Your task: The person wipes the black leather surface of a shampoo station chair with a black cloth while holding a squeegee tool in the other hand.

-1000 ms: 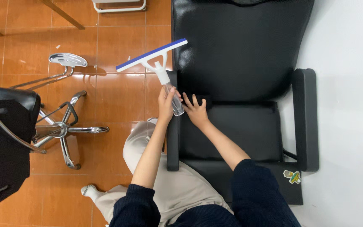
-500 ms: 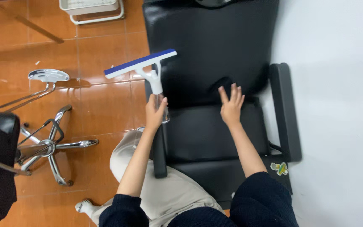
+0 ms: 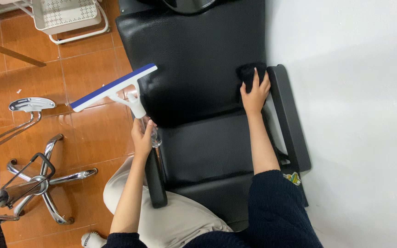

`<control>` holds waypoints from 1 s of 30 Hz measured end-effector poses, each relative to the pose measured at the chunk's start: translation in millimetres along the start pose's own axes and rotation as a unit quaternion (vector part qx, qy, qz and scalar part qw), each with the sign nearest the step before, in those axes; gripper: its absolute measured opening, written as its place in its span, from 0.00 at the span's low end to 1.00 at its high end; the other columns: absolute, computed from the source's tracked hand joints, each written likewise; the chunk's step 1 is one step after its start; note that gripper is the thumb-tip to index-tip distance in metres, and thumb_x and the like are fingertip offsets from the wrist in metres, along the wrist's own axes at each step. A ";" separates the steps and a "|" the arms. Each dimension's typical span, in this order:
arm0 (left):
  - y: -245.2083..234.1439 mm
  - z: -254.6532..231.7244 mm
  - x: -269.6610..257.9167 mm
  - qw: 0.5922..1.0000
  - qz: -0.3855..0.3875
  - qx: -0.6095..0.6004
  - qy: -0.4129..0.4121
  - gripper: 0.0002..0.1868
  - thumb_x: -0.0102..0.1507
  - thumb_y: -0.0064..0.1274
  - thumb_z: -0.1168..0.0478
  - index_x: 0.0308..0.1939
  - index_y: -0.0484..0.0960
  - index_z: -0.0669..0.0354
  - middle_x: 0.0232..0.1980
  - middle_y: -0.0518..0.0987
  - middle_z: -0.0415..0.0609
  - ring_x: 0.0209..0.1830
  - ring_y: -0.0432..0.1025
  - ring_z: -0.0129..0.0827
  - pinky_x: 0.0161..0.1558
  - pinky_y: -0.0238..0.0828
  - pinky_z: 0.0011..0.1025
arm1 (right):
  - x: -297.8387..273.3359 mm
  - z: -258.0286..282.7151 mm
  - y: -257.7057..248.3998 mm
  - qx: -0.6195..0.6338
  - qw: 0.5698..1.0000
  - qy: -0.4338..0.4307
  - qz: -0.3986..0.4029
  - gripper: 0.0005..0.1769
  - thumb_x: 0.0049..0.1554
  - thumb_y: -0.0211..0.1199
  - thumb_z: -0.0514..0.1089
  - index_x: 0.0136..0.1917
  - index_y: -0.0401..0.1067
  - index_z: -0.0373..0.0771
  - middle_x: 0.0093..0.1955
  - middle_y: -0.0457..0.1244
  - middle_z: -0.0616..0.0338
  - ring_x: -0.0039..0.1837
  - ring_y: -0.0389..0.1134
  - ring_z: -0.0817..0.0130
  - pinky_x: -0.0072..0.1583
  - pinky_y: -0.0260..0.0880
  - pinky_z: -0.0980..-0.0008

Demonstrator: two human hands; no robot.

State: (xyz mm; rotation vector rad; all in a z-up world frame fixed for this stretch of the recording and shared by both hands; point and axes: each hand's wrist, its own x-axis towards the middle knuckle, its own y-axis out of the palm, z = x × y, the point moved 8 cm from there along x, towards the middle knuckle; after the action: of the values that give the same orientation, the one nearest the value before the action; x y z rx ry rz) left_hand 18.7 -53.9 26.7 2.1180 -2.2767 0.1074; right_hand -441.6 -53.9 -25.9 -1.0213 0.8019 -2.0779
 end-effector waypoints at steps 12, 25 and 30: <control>-7.9 2.5 -2.4 0.999 -0.035 -0.020 -0.010 0.12 0.72 0.47 0.59 0.53 0.69 0.66 0.38 0.76 0.48 0.35 0.73 0.29 0.41 0.72 0.27 | -94.7 -8.9 29.5 0.018 0.988 0.143 -0.047 0.42 0.59 0.64 0.43 0.83 0.53 0.45 0.81 0.41 0.33 0.78 0.46 0.34 0.73 0.52 0.38; -19.6 10.9 0.4 0.992 -0.095 -0.081 0.011 0.14 0.74 0.44 0.56 0.56 0.68 0.65 0.38 0.76 0.50 0.36 0.73 0.31 0.42 0.73 0.29 | -66.2 251.8 93.5 -0.049 0.989 -0.116 0.076 0.49 0.48 0.77 0.52 0.79 0.60 0.60 0.81 0.47 0.49 0.75 0.52 0.48 0.67 0.56 0.47; -30.2 33.8 3.5 0.978 -0.118 -0.172 -0.026 0.16 0.73 0.43 0.53 0.53 0.68 0.64 0.37 0.76 0.51 0.34 0.75 0.32 0.39 0.75 0.29 | -34.6 297.6 107.4 -0.055 0.988 -0.129 0.070 0.48 0.46 0.77 0.53 0.77 0.61 0.61 0.79 0.49 0.51 0.73 0.53 0.49 0.65 0.56 0.48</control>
State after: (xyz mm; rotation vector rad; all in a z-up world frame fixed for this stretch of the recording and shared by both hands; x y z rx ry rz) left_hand 49.4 -62.0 -5.9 2.1958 -1.8774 -0.3250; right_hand -145.1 -156.4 28.0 -1.2274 0.8348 -1.7556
